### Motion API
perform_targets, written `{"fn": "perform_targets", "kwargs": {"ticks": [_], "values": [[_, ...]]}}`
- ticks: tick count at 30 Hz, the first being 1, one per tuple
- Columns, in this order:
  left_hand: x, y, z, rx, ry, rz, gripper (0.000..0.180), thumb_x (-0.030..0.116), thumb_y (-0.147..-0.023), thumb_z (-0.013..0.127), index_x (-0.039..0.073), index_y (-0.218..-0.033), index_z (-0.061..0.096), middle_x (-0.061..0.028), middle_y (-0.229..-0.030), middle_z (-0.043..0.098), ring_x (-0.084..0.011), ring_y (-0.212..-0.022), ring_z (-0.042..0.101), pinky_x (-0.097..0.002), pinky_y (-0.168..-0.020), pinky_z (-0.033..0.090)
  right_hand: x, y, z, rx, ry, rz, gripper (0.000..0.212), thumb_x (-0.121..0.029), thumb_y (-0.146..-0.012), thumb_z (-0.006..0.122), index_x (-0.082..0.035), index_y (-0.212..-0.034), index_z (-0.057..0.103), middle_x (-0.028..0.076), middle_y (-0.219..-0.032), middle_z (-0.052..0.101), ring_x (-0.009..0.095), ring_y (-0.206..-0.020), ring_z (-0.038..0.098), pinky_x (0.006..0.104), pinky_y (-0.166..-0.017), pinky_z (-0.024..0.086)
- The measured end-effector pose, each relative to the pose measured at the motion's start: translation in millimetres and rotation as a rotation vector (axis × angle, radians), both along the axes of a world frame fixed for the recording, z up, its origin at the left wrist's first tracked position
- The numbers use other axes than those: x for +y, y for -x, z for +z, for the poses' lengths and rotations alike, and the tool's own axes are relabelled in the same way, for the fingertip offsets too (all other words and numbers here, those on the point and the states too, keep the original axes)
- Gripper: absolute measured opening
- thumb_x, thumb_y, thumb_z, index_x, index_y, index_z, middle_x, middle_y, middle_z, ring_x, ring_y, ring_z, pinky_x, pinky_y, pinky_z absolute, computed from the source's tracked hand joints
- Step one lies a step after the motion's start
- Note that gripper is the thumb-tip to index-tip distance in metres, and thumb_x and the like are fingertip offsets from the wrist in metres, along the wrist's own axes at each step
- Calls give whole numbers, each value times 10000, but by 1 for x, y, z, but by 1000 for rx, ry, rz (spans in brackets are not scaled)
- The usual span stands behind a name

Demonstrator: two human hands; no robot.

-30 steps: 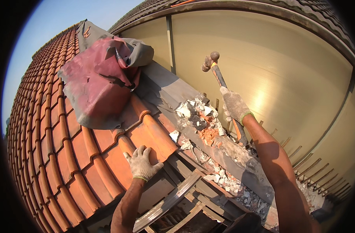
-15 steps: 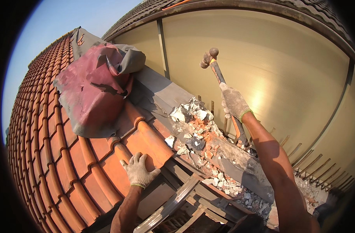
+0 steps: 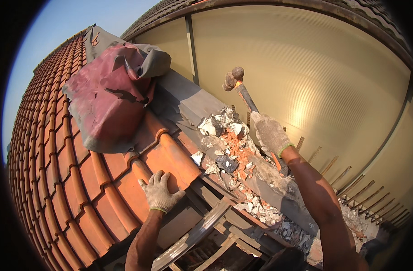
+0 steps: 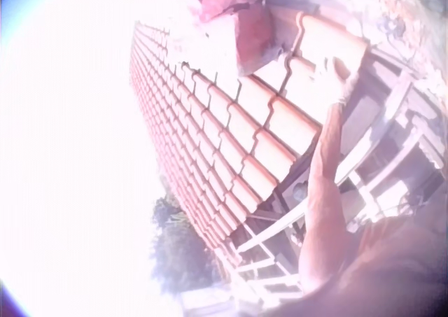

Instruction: The person breaks apart a section of a brick and concrete structure using a hammer, picks up pieces of debris by hand, and places them into a red bucket.

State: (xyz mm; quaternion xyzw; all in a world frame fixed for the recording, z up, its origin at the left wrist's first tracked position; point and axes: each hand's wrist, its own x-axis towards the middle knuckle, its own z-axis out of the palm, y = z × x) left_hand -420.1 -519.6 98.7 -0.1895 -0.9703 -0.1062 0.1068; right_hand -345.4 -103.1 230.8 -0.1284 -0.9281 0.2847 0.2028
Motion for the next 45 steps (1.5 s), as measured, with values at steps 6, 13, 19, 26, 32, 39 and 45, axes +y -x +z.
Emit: {"fn": "perform_targets", "kwargs": {"ticks": [6, 13, 19, 26, 32, 39, 45], "values": [[17, 0, -2, -3, -19, -42, 954, 653, -709, 865, 152, -1485, 627, -112, -1592, 542, -321, -1541, 436, -745, -1303, 57, 67, -1, -94, -373, -17, -22, 717, -598, -1101, 423, 56, -1153, 712, 321, -1081, 730, 480, -1094, 691, 534, -988, 513], [19, -11, 28, -111, 0, 98, 891, 681, -775, 838, 143, -1459, 648, -107, -1598, 547, -321, -1536, 443, -738, -1303, 50, -17, -318, -153, -335, 693, -339, 499, -449, -1113, 525, -6, -927, 660, 107, -714, 653, 250, -613, 677, 432, -637, 575], [208, 49, 45, -38, -558, -2, 1127, 657, -814, 858, 84, -1672, 403, -212, -1713, 396, -435, -1563, 406, -492, -1272, 380, -94, -527, -155, -344, 1164, -813, 426, -422, -1056, 651, -39, -871, 653, 82, -663, 626, 209, -545, 619, 374, -548, 520], [338, 94, 50, -104, -804, 565, 1205, 547, -851, 854, 157, -1763, 171, -258, -1572, 505, -436, -1444, 517, -557, -1155, 499, -169, -642, -168, -480, 1239, -1198, 402, -427, -1048, 694, -40, -940, 692, 79, -697, 638, 223, -607, 633, 388, -601, 531], [343, 99, 40, 21, -748, 540, 1150, 501, -889, 830, 69, -1742, 192, -290, -1534, 535, -453, -1439, 523, -540, -1158, 500, -200, -680, -185, -448, 1315, -1304, 393, -432, -1041, 730, -41, -999, 725, 76, -727, 649, 235, -660, 646, 400, -647, 541], [257, 110, -13, -121, -1027, 165, 855, 479, -1026, 654, -55, -1635, 382, -315, -1476, 625, -418, -1373, 617, -466, -1176, 468, -189, -704, -221, -601, 1070, -1143, 268, -383, -1070, 715, -121, -1096, 763, -23, -688, 570, 91, -548, 531, 293, -475, 430], [217, 127, -34, 48, -1040, 132, 742, 516, -1069, 569, -29, -1567, 492, -294, -1456, 657, -412, -1355, 639, -446, -1162, 466, -187, -683, -231, -502, 1377, -1116, 233, -345, -1090, 678, -116, -1102, 721, 15, -727, 600, 152, -547, 539, 326, -486, 445]]}}
